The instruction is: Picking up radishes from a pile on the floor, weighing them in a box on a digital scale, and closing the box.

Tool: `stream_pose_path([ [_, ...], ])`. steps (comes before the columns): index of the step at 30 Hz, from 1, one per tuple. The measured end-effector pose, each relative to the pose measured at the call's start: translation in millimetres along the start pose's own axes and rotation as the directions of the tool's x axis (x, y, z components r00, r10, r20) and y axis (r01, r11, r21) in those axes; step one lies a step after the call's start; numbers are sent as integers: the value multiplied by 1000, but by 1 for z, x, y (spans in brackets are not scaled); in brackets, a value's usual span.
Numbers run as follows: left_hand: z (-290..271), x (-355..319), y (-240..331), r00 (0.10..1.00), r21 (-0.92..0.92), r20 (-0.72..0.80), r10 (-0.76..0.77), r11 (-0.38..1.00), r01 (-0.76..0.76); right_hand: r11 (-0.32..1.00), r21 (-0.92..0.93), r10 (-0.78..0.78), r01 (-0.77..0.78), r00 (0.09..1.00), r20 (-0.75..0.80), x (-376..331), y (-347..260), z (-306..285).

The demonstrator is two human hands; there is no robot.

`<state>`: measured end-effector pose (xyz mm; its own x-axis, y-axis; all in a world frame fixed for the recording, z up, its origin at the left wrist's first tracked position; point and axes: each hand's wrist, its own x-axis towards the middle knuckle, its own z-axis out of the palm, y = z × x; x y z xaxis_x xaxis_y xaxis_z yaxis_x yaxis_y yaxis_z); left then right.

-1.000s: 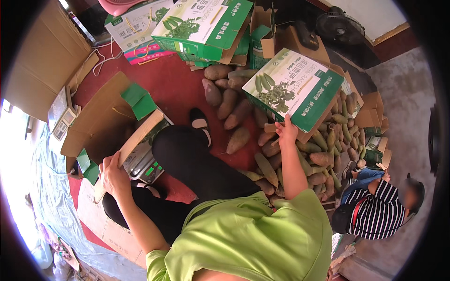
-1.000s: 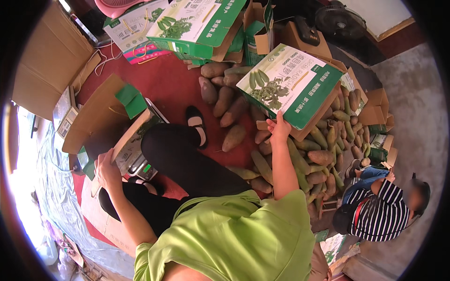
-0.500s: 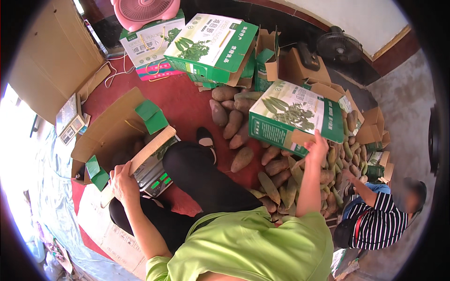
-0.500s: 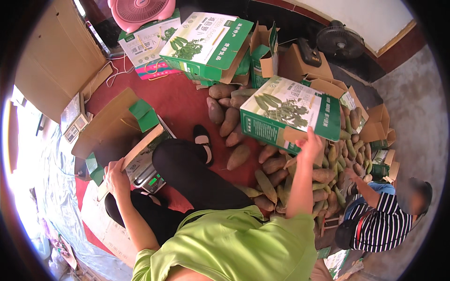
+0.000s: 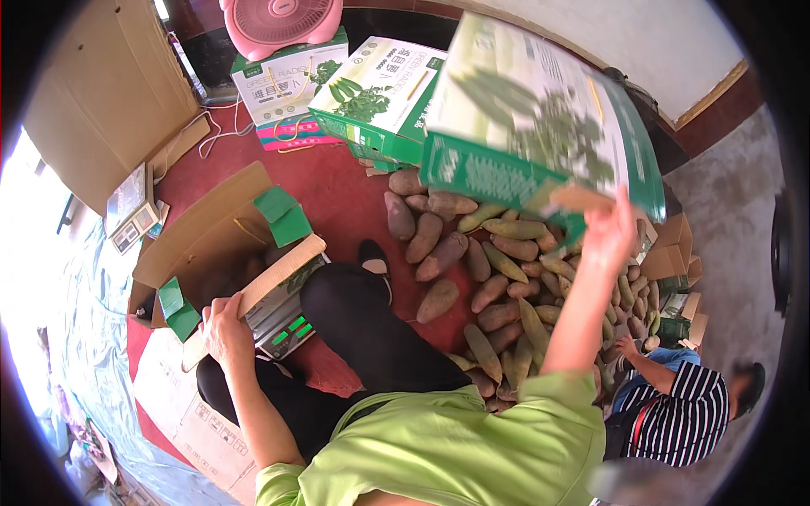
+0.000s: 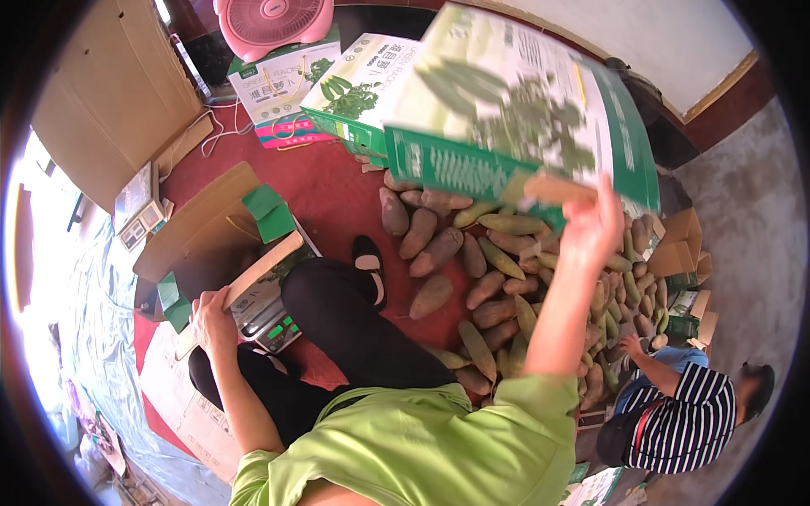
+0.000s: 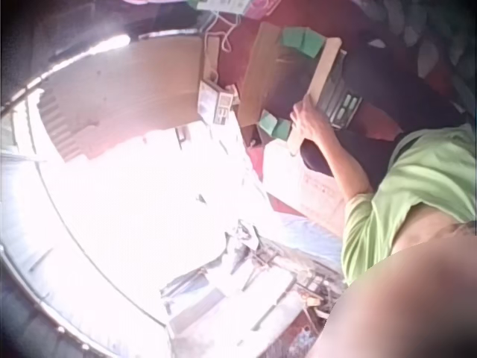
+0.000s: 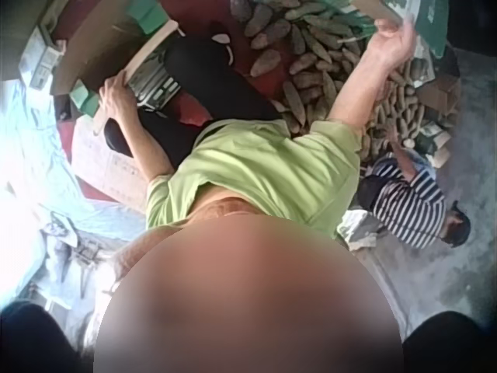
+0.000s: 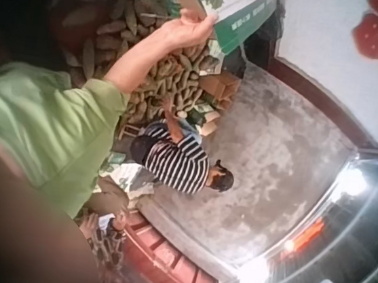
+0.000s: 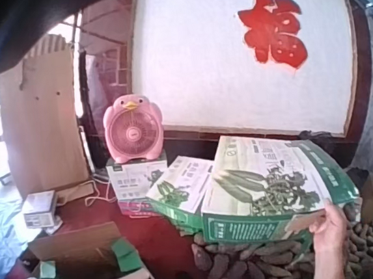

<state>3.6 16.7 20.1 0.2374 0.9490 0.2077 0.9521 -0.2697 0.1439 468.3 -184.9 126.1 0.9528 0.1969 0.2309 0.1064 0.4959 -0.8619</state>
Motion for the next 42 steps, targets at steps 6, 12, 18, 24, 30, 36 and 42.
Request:
stream_pose_path([
  [6,0,3,4,999,-16,-10,35,999,-35,999,24,20,-32,924,383,136,79,120],
  [12,-1,-1,3,1000,3,19,9,1000,-9,911,-359,342,-203,859,381,47,151,99],
  [18,7,2,-7,998,37,43,40,998,-42,674,-560,658,-482,736,159,-37,216,-31],
  [24,10,6,-10,996,62,38,79,995,-81,332,-757,757,-563,637,-142,-110,245,-159],
  [30,15,6,-12,993,88,58,98,991,-103,170,-840,894,-516,439,-89,-234,263,-237],
  [36,18,6,-14,993,89,40,115,989,-118,162,-978,823,135,529,209,-254,275,-264],
  [42,13,3,-16,988,49,13,156,986,-156,-372,-894,480,251,876,46,-151,225,-276],
])
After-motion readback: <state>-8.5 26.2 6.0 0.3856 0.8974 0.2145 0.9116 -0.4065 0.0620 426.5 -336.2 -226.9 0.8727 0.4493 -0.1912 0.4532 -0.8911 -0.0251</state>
